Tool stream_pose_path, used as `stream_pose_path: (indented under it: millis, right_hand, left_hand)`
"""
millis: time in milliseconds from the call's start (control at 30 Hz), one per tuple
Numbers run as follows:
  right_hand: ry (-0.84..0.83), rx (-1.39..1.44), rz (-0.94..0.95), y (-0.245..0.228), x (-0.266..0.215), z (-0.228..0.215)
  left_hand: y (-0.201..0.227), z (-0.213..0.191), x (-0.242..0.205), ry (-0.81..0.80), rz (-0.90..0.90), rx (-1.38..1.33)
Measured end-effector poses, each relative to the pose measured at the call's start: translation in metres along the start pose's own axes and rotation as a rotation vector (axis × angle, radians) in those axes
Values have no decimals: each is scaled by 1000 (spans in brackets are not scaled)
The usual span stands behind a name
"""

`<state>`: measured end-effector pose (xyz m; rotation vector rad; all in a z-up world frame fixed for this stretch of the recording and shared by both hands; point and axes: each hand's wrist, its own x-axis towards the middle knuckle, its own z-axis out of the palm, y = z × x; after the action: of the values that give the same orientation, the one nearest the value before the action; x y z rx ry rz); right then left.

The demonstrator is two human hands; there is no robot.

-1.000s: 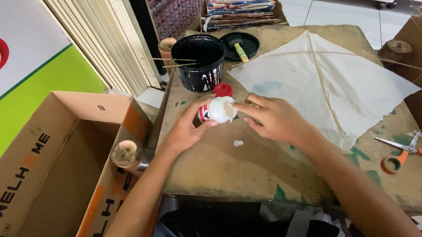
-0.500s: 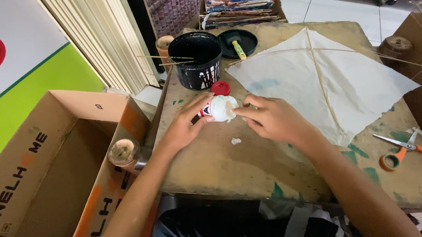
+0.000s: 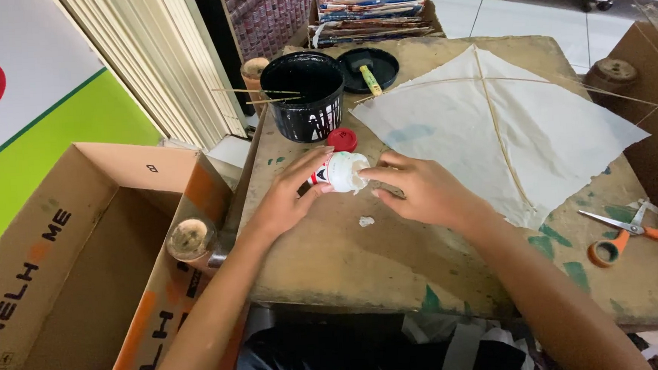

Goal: Applying glue to a kite frame and attaching paper to assemble a kite.

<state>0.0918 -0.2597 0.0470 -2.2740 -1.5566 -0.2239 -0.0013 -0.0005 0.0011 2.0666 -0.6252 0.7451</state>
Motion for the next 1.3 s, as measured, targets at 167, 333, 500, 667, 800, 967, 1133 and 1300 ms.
stream_pose_path:
  millis: [167,333,500,667,800,967,1133,1300]
  right_hand:
    - [-21,33,45,-5,0,-3]
    - [-22,74,71,-5,1,-4]
    - [101,172,52,-15,1,-17]
    - [193,276,36,-13,1,-4]
    - [278,351,11,-24,-4,-9]
    - [404,330,67,-37,-38,-30]
    - [474,292,163,-34,-89,-51]
    - [636,245,220,-28,-140,-61]
  left_hand:
    - [-6,1,-1,28,4,-11]
    - [-11,2,-1,44,12,-3]
    - [-9,1,-1,77,-31,14]
    - [-14,2,-4,96,-68,37]
    - [-5,3,-2,116,-121,39]
    - [-8,2,-9,125,-204,30]
    - [13,-3,-7,217,-197,30]
    - [53,8,17,493,261,133]
